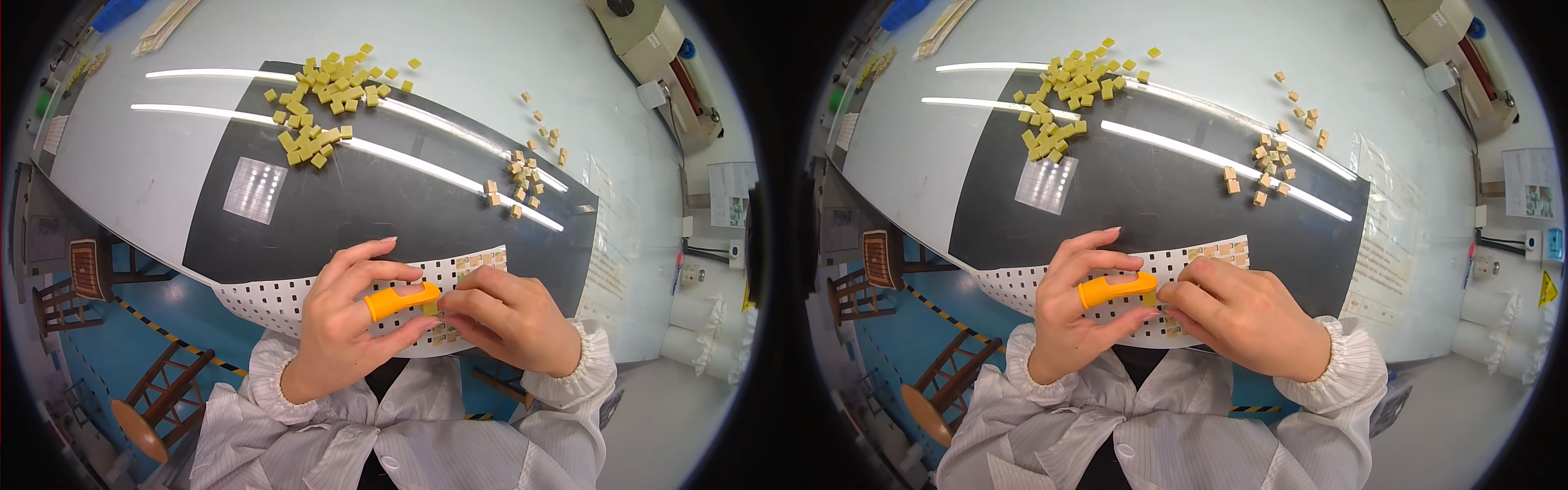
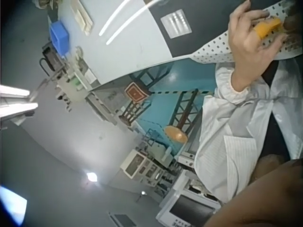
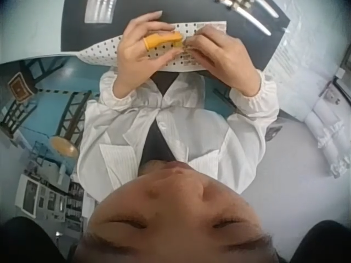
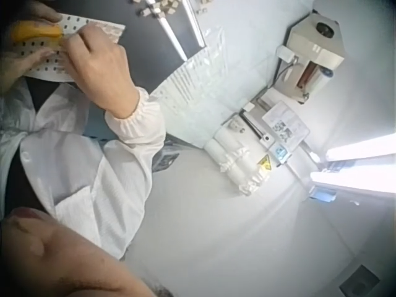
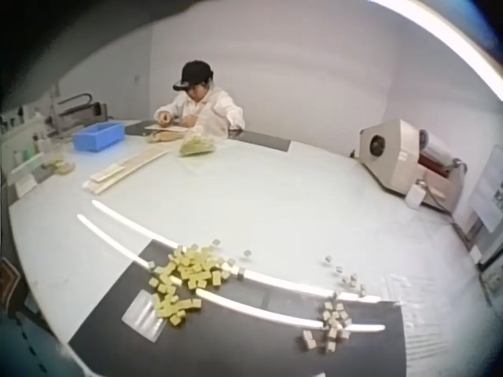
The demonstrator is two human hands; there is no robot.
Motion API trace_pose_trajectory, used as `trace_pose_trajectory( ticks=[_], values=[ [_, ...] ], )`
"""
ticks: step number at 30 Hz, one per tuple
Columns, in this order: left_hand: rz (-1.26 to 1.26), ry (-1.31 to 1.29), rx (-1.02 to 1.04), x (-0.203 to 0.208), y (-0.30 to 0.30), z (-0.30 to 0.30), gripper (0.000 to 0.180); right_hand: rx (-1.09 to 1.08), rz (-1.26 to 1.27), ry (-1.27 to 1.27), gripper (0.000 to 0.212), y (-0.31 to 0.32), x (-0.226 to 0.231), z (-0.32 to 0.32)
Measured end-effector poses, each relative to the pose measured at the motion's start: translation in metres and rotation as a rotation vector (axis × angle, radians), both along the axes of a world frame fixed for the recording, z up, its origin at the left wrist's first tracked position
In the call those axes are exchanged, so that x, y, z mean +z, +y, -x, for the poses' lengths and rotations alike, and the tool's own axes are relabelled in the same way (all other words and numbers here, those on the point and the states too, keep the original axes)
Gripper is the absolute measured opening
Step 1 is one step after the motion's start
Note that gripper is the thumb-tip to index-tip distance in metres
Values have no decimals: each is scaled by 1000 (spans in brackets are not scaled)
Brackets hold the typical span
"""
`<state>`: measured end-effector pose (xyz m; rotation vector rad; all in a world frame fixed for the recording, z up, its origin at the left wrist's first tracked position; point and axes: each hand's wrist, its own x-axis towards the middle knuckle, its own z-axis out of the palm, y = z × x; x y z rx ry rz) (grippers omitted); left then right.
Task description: Manually inserting small yellow plastic components into a white perforated grid plate.
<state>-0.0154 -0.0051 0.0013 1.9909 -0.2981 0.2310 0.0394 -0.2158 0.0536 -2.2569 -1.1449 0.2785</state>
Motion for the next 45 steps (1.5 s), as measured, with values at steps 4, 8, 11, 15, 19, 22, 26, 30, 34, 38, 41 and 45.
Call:
trace_pose_trajectory(
  ticks=[4,8,11,15,19,22,26,30,34,38,41,45],
  values=[
    [-32,30,10,3,-1,0,34,-19,-6,-35,26,-3,3,1],
    [-42,6,12,-1,-2,-1,31,-24,-80,-121,36,-5,4,5],
    [-55,-41,36,-5,-3,0,30,21,-46,-203,42,-6,-3,9],
    [-35,-55,52,-4,-3,0,25,-32,43,-355,34,-5,1,14],
    [-24,-50,51,-3,-3,0,22,-244,1,-302,25,-5,-5,23],
    [-32,-59,44,-2,-3,-1,22,-391,-39,-15,19,2,-14,29],
    [-40,-45,28,-4,-2,0,27,-435,-42,5,18,10,-22,41],
    [-43,-46,36,-5,-1,1,27,-459,-31,-50,18,16,-22,46],
    [-39,-57,31,-5,-1,0,26,-498,-39,-12,17,16,-22,46],
    [-38,-71,54,-3,-2,-1,21,-521,-19,97,15,17,-18,42],
    [-27,-65,49,-3,-3,-1,21,-516,-42,152,13,17,-16,39],
    [-36,-47,22,-3,0,-1,23,-524,-126,413,10,10,-3,22]
  ],
)
